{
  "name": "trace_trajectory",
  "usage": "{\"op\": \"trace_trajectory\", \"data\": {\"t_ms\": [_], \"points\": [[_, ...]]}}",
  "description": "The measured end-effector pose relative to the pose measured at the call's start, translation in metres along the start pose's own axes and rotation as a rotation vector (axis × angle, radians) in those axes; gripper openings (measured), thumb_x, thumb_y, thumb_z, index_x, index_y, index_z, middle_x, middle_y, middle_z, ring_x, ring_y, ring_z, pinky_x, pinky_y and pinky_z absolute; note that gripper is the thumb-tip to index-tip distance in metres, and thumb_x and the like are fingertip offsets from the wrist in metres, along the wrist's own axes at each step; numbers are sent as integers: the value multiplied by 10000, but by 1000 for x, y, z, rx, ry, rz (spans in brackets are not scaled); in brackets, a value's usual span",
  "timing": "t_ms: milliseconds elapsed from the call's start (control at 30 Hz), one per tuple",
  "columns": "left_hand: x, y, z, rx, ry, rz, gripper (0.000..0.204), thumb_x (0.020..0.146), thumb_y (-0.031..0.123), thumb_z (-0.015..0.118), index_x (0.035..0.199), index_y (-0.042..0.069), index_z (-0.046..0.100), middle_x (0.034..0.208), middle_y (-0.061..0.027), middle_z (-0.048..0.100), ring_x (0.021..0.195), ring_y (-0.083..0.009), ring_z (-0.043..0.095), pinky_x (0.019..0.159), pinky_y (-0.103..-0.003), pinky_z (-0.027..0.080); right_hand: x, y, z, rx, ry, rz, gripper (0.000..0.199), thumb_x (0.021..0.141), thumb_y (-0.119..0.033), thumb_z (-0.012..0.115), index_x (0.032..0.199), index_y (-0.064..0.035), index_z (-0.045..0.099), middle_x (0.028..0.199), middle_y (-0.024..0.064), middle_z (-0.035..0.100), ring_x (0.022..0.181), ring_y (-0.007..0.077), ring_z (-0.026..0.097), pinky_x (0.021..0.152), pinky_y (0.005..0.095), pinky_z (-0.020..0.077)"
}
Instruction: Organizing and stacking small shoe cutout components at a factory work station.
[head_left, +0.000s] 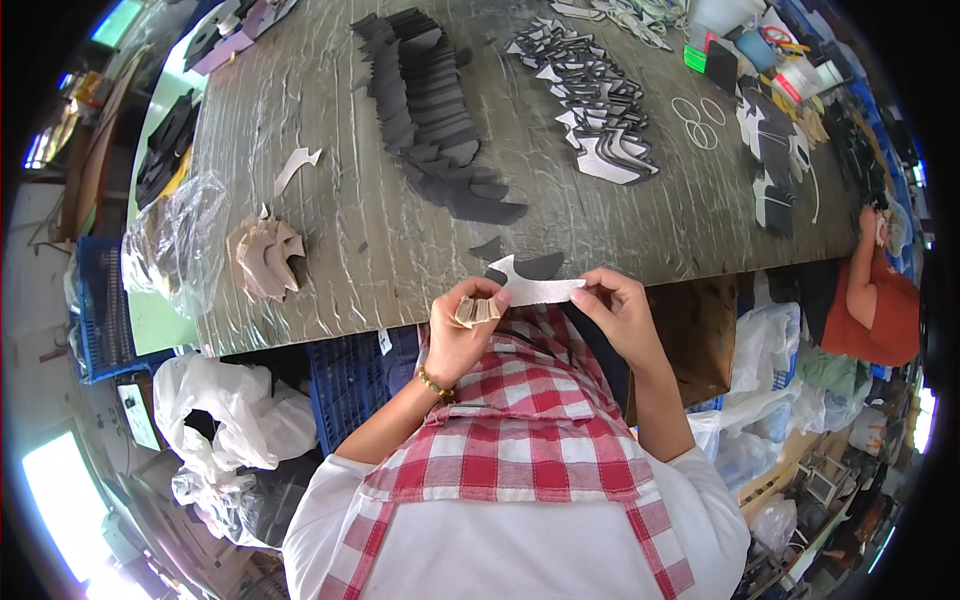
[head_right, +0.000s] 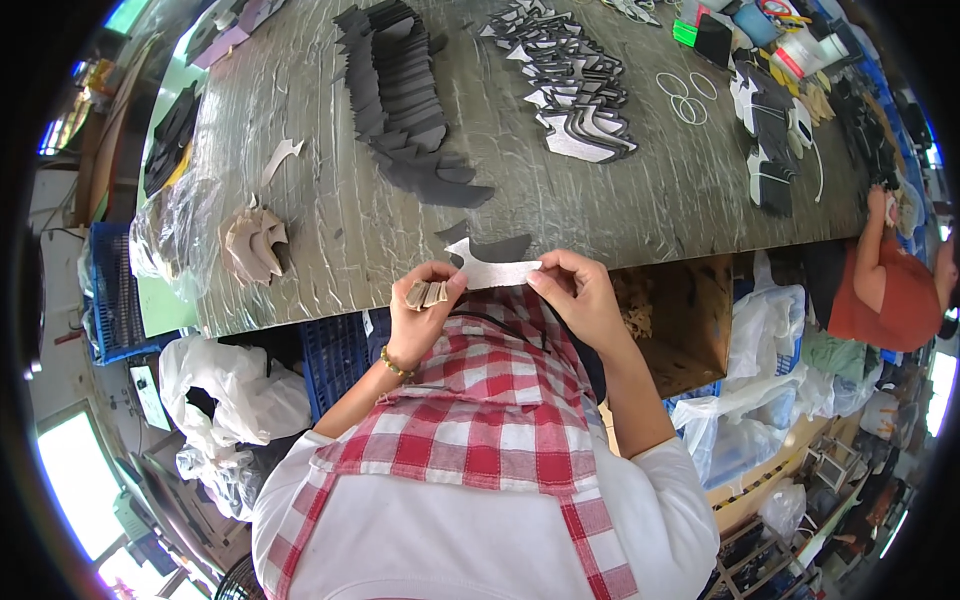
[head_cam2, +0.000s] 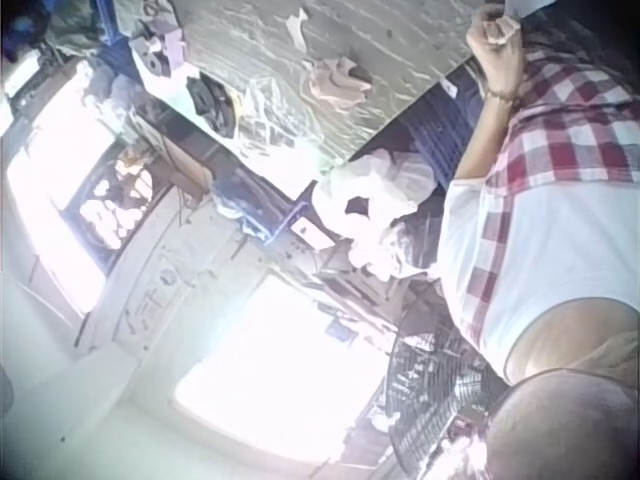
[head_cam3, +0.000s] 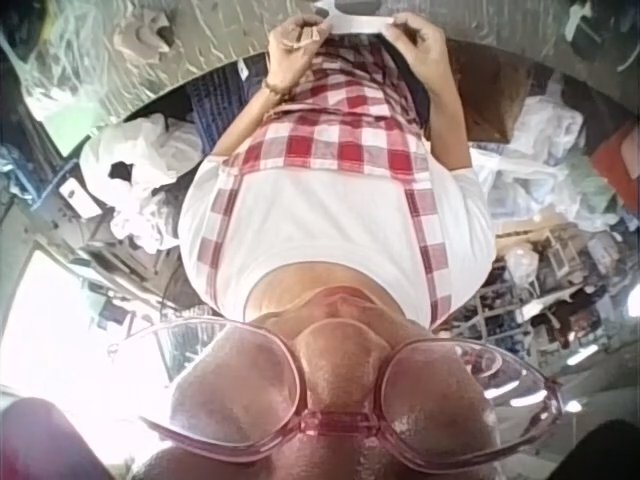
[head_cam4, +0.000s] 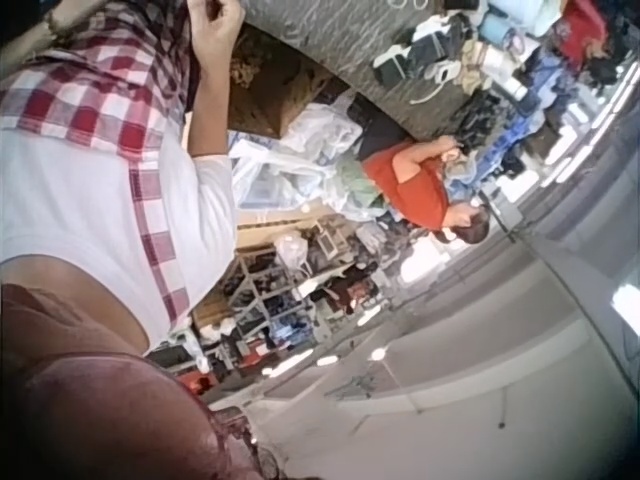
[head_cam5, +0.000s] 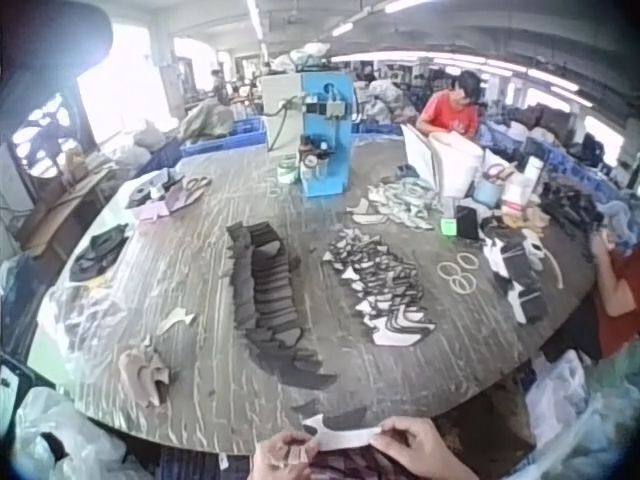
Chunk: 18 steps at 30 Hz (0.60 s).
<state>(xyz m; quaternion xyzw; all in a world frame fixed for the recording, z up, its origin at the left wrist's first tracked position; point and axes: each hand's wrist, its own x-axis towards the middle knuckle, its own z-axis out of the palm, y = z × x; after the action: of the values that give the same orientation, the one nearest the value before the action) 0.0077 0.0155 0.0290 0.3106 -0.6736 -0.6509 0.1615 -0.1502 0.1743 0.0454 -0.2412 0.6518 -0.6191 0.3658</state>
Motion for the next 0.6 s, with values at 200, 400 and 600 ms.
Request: {"op": "trace_trajectory", "data": {"t_ms": [200, 400, 600], "points": [[16, -5, -3, 569, 178, 389, 124, 796, 118, 731, 808, 25, 650, 726, -99, 640, 640, -229, 625, 592, -323, 477, 26, 0, 12, -498, 46, -173, 144, 838, -141, 686, 797, -25, 610, 699, 13, 564, 651, 119, 487, 605, 288, 363], [18, -11, -1, 670, 174, 400, 110, 747, 107, 727, 778, 54, 636, 719, -103, 615, 690, -315, 611, 597, -398, 472, 33, 15, 17, -765, 71, -183, 172, 814, -194, 672, 758, -47, 604, 694, 45, 558, 713, 226, 523, 707, 361, 343], [19, -11, -2, 700, 131, 354, 190, 669, 42, 684, 846, 71, 620, 783, -102, 611, 736, -323, 608, 642, -423, 484, 36, 18, 19, -789, 82, -176, 171, 818, -196, 669, 771, -43, 609, 693, 49, 563, 715, 227, 526, 704, 364, 351]]}}
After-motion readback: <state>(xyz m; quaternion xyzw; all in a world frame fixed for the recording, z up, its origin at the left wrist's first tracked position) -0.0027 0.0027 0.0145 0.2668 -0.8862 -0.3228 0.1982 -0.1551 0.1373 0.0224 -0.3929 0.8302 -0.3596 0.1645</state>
